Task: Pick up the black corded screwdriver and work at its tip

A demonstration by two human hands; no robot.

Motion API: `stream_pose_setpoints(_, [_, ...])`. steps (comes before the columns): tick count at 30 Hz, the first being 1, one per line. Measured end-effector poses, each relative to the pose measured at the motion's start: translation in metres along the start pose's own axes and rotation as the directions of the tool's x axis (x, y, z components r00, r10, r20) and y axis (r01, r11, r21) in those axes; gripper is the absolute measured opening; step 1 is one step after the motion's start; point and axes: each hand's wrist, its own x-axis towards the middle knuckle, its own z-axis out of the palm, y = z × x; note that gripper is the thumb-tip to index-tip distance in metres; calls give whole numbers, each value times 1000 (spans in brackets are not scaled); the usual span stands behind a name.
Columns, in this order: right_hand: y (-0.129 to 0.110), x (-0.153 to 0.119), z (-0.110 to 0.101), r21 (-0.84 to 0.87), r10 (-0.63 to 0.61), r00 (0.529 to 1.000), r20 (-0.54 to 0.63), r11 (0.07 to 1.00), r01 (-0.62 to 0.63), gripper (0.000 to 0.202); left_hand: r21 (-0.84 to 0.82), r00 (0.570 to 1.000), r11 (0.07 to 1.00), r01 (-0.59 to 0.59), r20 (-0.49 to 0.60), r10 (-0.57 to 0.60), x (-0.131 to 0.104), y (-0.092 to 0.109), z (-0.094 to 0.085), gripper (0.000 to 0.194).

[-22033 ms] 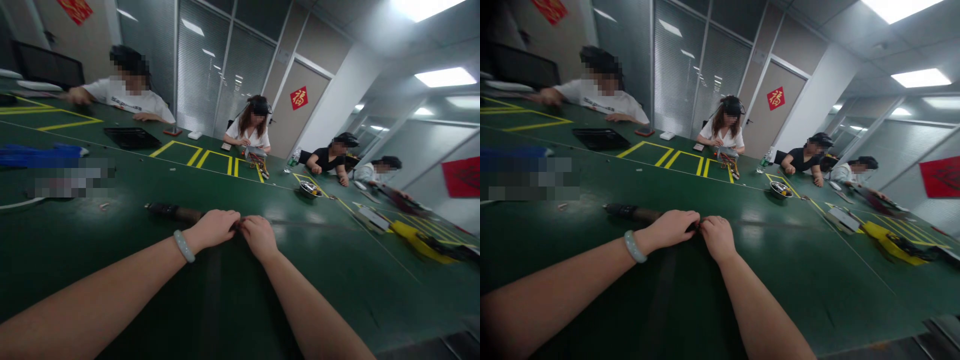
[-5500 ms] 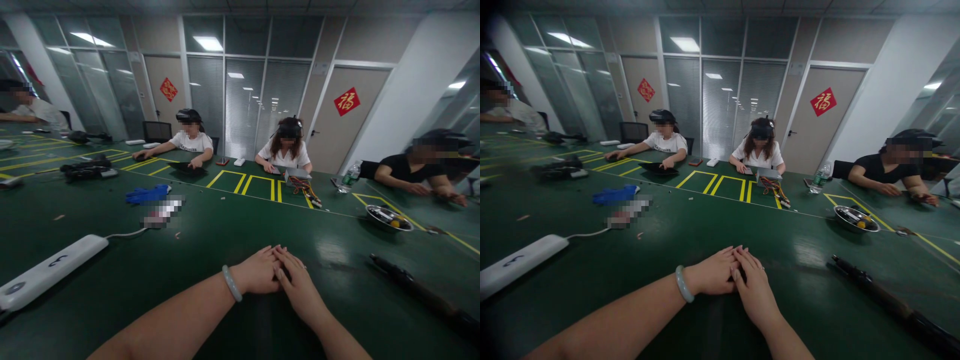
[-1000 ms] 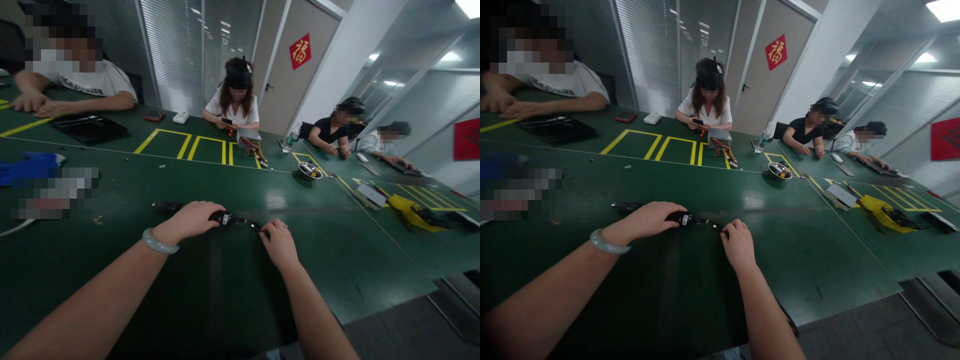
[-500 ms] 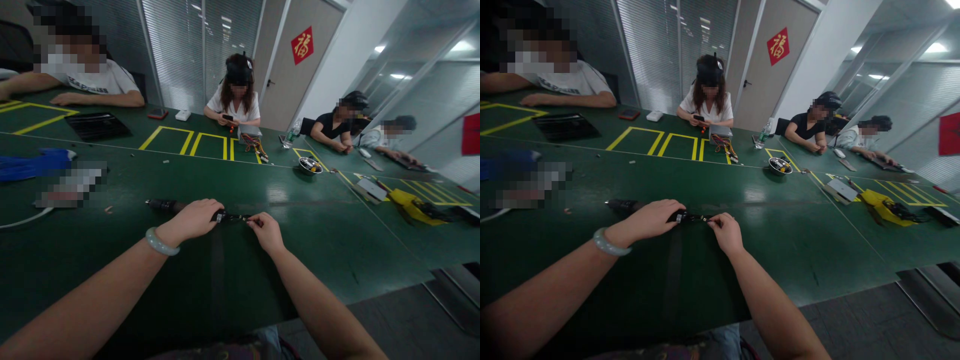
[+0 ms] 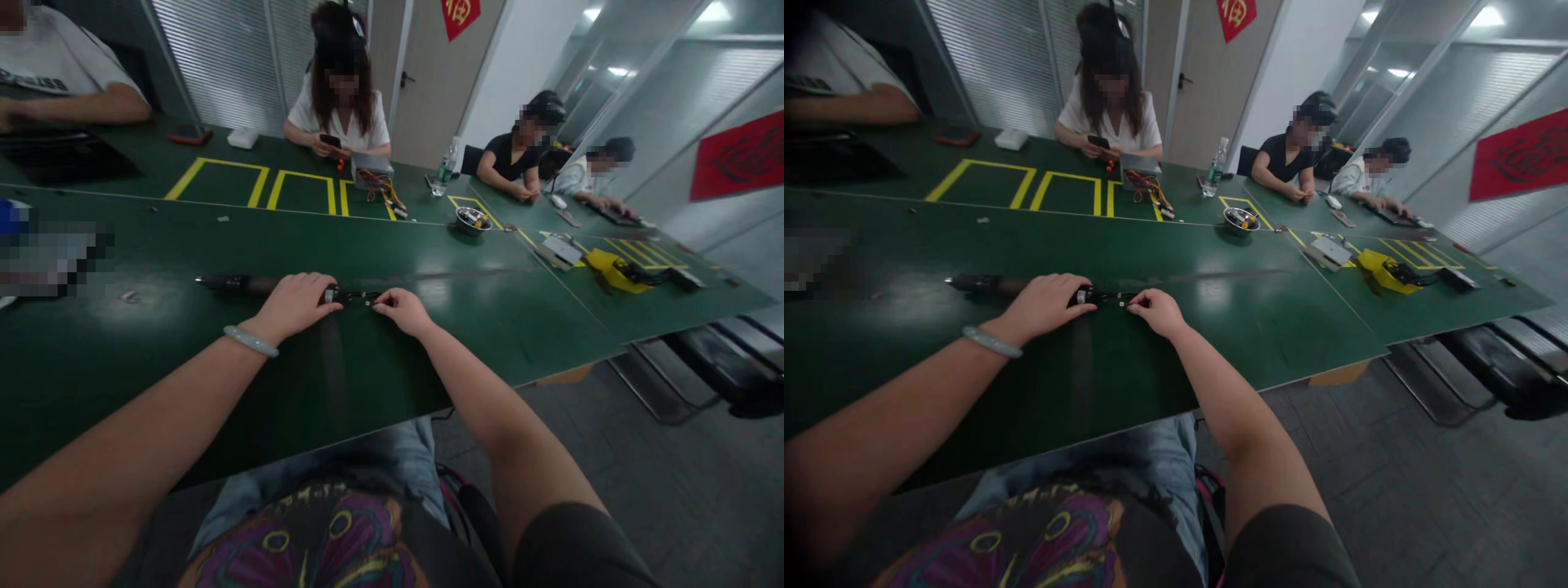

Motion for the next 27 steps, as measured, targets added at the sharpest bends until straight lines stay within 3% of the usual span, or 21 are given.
stream_pose_setpoints(12, [-12, -11, -26, -69, 78, 989, 123, 995, -70, 17, -16, 999, 1000, -11, 46, 12, -24, 9, -9, 48])
stream_pose_setpoints(16, [-26, -10, -17, -127, 123, 992, 3, 984, -122, 14, -34, 999, 999, 1, 47, 1, -25, 12, -13, 45])
stream_pose_setpoints(22, [-43, 4, 11, -198, 108, 972, -208, 969, -150, 6, -65, 999, 998, -21, -36, 19, -18, 16, -13, 34])
stream_pose_setpoints(27, [-48, 24, 18, -294, -24, 979, -201, 955, -37, 7, -81, 999, 996, 31, -12, -32, -3, 17, -11, 28])
